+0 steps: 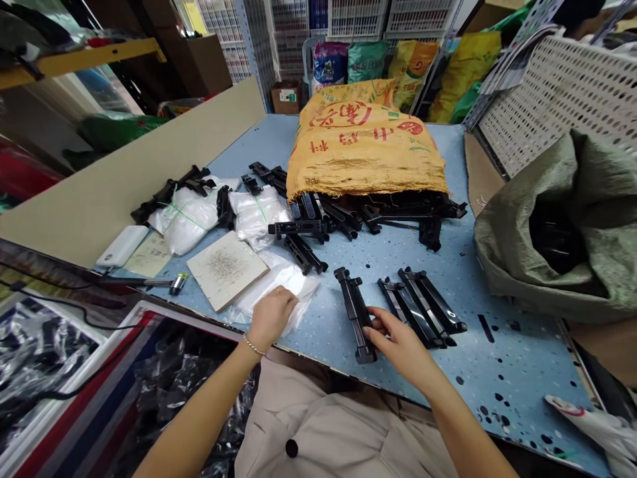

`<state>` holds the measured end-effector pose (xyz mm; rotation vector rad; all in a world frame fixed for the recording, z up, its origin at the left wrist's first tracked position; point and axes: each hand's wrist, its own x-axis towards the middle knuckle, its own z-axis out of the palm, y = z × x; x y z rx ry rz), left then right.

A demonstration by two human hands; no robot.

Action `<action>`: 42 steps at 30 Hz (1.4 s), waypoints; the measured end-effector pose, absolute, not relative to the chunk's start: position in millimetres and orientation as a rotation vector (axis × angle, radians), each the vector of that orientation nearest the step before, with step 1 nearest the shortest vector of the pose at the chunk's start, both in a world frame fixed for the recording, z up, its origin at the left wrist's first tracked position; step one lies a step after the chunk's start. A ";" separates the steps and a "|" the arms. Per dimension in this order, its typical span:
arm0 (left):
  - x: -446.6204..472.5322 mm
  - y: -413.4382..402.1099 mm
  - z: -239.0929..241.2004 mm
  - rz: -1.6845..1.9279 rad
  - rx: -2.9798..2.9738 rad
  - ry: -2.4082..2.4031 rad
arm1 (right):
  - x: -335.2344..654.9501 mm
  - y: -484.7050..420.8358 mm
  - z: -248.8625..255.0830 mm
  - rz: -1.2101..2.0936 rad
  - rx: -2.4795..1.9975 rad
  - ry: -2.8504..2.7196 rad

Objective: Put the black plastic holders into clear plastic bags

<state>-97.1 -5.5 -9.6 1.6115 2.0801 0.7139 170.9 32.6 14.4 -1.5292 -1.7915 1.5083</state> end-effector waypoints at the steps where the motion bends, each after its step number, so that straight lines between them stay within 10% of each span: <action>1: -105.0 -5.9 -9.2 0.737 1.578 2.063 | 169.7 31.9 13.6 1.559 -1.509 -1.725; 16: -110.4 -13.4 -8.9 1.240 0.791 1.541 | 74.8 30.8 12.1 2.387 -0.958 -0.817; 27: -132.5 -33.9 0.9 1.149 1.718 1.930 | 75.4 34.5 12.8 2.172 -1.029 -0.866; 35: -122.9 -33.4 1.8 1.051 1.827 1.864 | 101.7 1.8 3.7 2.646 -1.033 -0.661; 42: -84.4 -71.9 19.9 0.950 2.084 1.395 | 73.9 11.2 -7.3 2.214 -1.089 -1.017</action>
